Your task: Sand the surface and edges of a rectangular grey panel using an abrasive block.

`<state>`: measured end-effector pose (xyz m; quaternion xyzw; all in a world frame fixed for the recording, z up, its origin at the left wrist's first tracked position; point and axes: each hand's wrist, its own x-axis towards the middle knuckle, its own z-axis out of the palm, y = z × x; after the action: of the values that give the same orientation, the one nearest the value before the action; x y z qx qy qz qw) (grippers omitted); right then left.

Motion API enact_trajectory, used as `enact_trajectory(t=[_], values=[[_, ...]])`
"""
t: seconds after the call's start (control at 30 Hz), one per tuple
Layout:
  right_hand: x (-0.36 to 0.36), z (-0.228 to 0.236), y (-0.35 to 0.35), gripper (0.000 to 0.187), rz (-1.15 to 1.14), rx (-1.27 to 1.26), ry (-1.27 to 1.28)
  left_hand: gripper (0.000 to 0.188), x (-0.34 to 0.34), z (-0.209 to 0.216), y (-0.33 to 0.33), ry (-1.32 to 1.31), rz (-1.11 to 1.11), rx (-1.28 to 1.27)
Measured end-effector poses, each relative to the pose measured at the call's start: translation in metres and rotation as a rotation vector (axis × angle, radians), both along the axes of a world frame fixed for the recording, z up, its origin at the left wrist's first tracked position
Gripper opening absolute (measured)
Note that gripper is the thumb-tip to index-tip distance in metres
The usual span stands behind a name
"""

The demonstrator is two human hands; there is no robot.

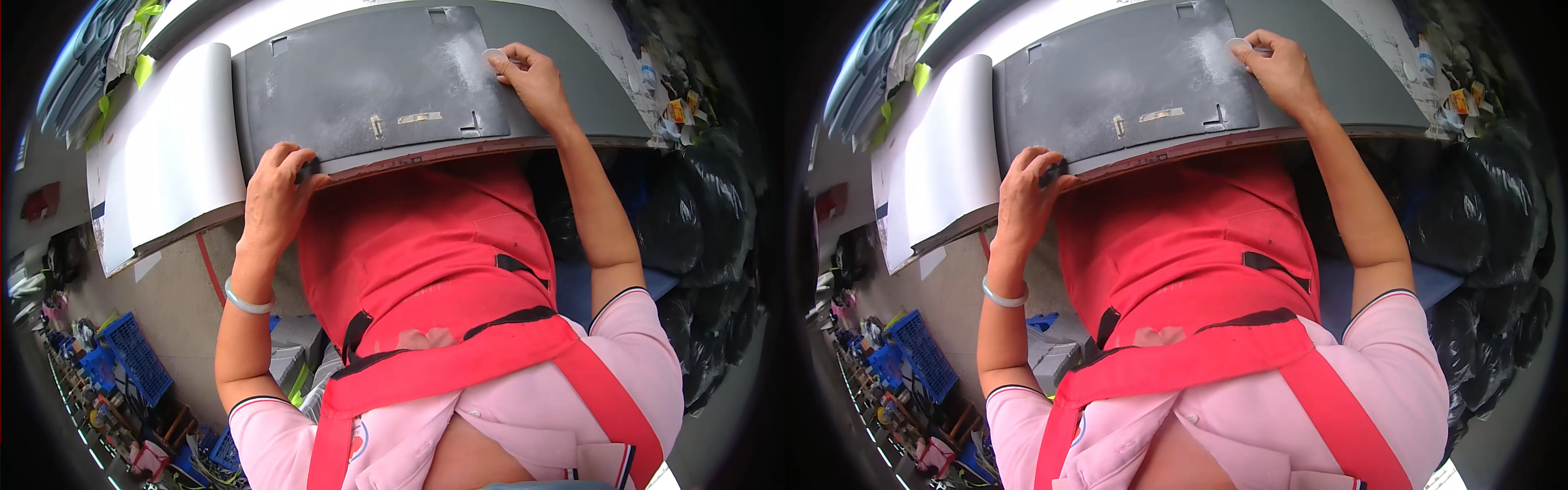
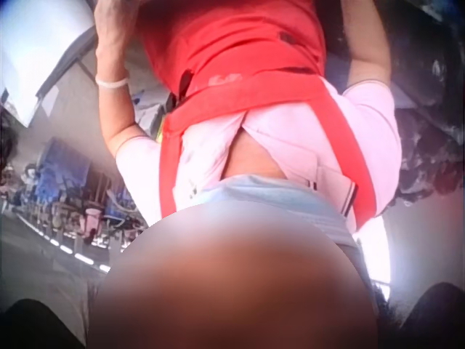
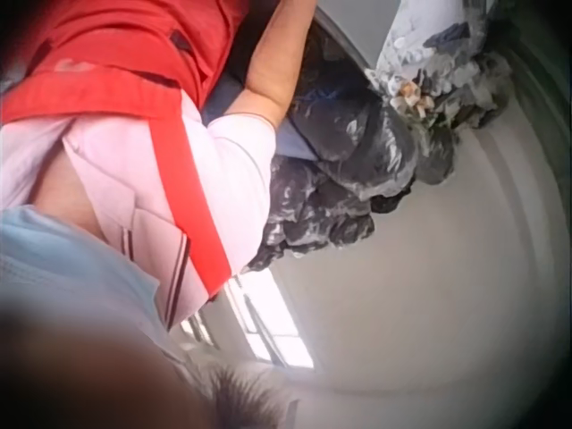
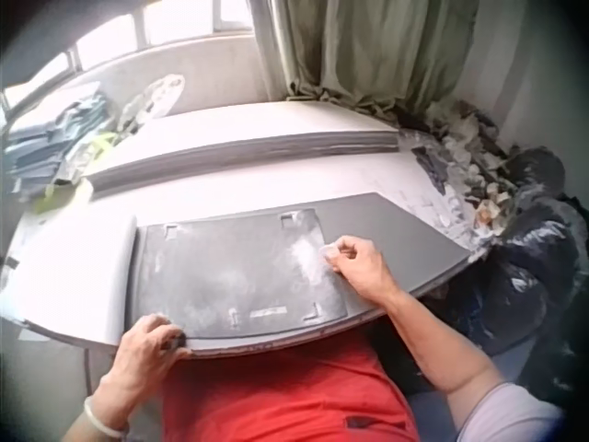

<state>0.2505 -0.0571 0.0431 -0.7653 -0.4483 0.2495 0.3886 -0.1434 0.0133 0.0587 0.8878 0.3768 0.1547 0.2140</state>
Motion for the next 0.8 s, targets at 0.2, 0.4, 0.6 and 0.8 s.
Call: enact_trajectory(t=[0.2, 0.4, 0.6, 0.8], values=[[0.02, -0.002, -0.006, 0.026, -0.037, 0.098, 0.602, 0.036, 0.0, -0.001, 0.003, -0.031, -0.011, 0.01], [0.016, 0.001, 0.014, 0.026, 0.172, -0.089, 0.392, 0.038, -0.005, -0.006, 0.004, -0.035, -0.013, 0.018], [0.06, 0.006, 0.013, 0.029, 0.327, -0.119, 0.136, 0.028, 0.009, -0.008, -0.015, -0.028, -0.135, 0.136], [0.053, 0.009, 0.014, 0.029, 0.313, -0.178, 0.072, 0.022, 0.008, -0.011, -0.013, -0.026, -0.097, 0.154]])
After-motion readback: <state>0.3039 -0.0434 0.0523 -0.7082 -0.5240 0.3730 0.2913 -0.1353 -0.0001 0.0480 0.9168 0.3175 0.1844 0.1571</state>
